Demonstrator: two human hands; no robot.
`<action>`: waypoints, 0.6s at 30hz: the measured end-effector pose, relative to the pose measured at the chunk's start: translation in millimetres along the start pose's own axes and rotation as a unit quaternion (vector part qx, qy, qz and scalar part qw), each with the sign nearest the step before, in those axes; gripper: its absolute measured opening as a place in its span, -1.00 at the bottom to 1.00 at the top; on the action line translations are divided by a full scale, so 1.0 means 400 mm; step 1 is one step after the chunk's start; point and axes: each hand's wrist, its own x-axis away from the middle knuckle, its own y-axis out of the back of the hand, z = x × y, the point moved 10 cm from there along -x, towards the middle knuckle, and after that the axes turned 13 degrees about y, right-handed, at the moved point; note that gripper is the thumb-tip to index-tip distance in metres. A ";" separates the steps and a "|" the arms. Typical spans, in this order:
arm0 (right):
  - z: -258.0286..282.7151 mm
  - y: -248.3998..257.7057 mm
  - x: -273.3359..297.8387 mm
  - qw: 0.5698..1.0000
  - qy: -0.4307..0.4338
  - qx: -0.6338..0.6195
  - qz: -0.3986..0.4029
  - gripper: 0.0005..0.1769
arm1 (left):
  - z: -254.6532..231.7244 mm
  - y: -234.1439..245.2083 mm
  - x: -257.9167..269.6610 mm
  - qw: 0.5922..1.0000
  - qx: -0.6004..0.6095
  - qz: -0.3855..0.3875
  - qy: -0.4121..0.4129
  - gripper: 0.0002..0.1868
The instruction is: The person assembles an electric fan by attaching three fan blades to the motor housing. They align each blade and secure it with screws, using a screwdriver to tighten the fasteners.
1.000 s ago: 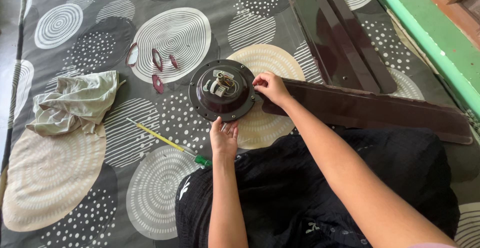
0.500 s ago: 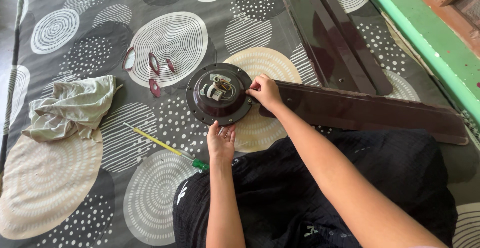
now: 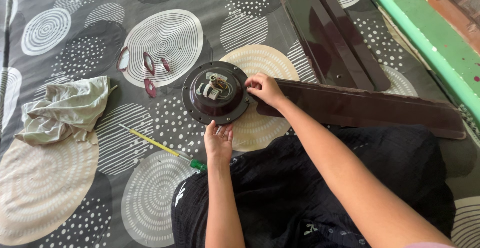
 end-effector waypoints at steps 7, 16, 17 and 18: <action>0.016 0.018 -0.013 0.996 -0.015 0.089 -0.009 -0.71 | -0.004 -0.003 0.003 1.000 0.003 -0.010 -0.003 -0.39; 0.072 0.023 -0.015 0.988 0.041 0.146 -0.014 -0.73 | -0.002 0.003 -0.007 1.000 0.000 -0.001 -0.004 -0.42; 0.080 0.019 -0.014 0.989 0.055 0.137 -0.009 -0.73 | 0.000 0.006 -0.009 1.000 -0.001 -0.002 0.000 -0.43; 0.070 0.004 -0.010 0.994 0.035 0.100 0.011 -0.76 | -0.003 0.008 -0.009 1.000 -0.006 0.000 -0.004 -0.44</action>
